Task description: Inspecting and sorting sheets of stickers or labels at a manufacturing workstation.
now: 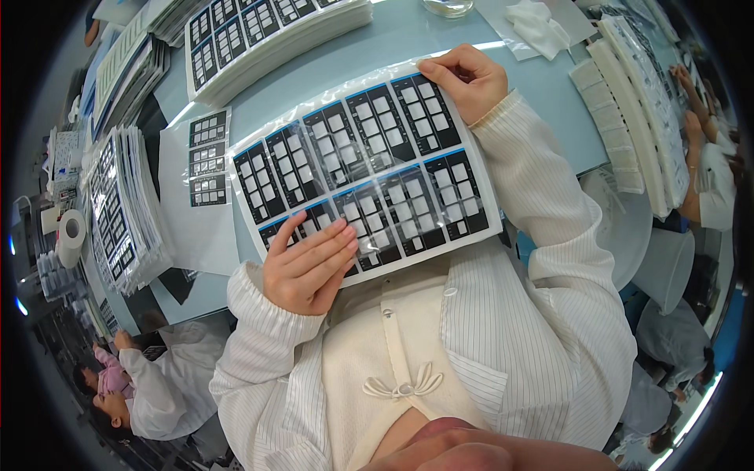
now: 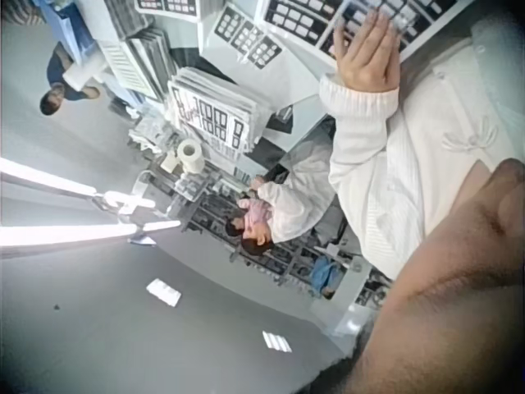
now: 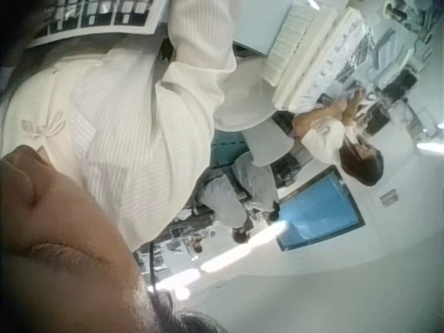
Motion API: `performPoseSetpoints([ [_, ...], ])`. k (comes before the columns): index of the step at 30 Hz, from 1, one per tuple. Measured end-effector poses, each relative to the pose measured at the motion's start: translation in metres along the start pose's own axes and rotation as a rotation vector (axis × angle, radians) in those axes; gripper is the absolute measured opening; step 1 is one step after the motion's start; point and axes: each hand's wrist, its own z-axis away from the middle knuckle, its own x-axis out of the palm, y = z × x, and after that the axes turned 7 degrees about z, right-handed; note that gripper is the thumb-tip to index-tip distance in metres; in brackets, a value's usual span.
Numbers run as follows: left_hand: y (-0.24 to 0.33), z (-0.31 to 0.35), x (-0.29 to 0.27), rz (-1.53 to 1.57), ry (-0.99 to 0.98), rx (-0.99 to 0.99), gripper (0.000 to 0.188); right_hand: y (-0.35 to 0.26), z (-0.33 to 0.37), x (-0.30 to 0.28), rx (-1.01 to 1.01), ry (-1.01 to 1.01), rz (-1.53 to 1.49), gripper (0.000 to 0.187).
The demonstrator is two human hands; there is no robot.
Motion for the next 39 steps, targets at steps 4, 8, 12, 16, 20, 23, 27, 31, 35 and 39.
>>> performPoseSetpoints([
  [4,0.004,0.022,-0.001,0.023,0.009,-0.054,0.027,-0.004,0.001,0.000,0.005,-0.003,0.012,0.011],
  [8,0.009,0.043,0.001,0.050,0.049,-0.122,0.024,-0.004,0.001,0.000,-0.037,-0.002,0.029,0.009],
  [12,0.015,0.059,-0.002,0.069,0.090,-0.170,0.020,-0.007,0.003,0.000,-0.068,-0.018,0.075,0.011],
  [16,0.019,0.077,-0.009,0.104,0.126,-0.245,0.017,-0.004,0.001,-0.001,-0.109,-0.013,0.101,0.011],
  [20,0.023,0.092,-0.014,0.126,0.176,-0.325,0.014,-0.004,0.000,0.000,-0.075,-0.004,0.089,0.009],
  [23,0.021,0.103,-0.015,0.164,0.239,-0.364,0.007,-0.002,0.000,0.000,-0.106,-0.005,0.112,0.010],
  [27,0.004,0.130,-0.017,0.238,0.430,-0.354,0.007,-0.006,0.001,-0.002,-0.122,0.003,0.101,0.010],
  [31,-0.017,0.151,-0.010,0.335,0.592,-0.298,0.013,-0.002,-0.001,0.001,-0.097,-0.013,0.103,0.011],
  [35,-0.029,0.174,-0.006,0.397,0.815,-0.273,0.014,-0.001,0.001,0.000,-0.102,0.000,0.129,0.013],
  [39,-0.038,0.214,-0.001,0.485,0.983,-0.291,0.017,0.000,-0.002,0.000,-0.138,0.006,0.130,0.014],
])
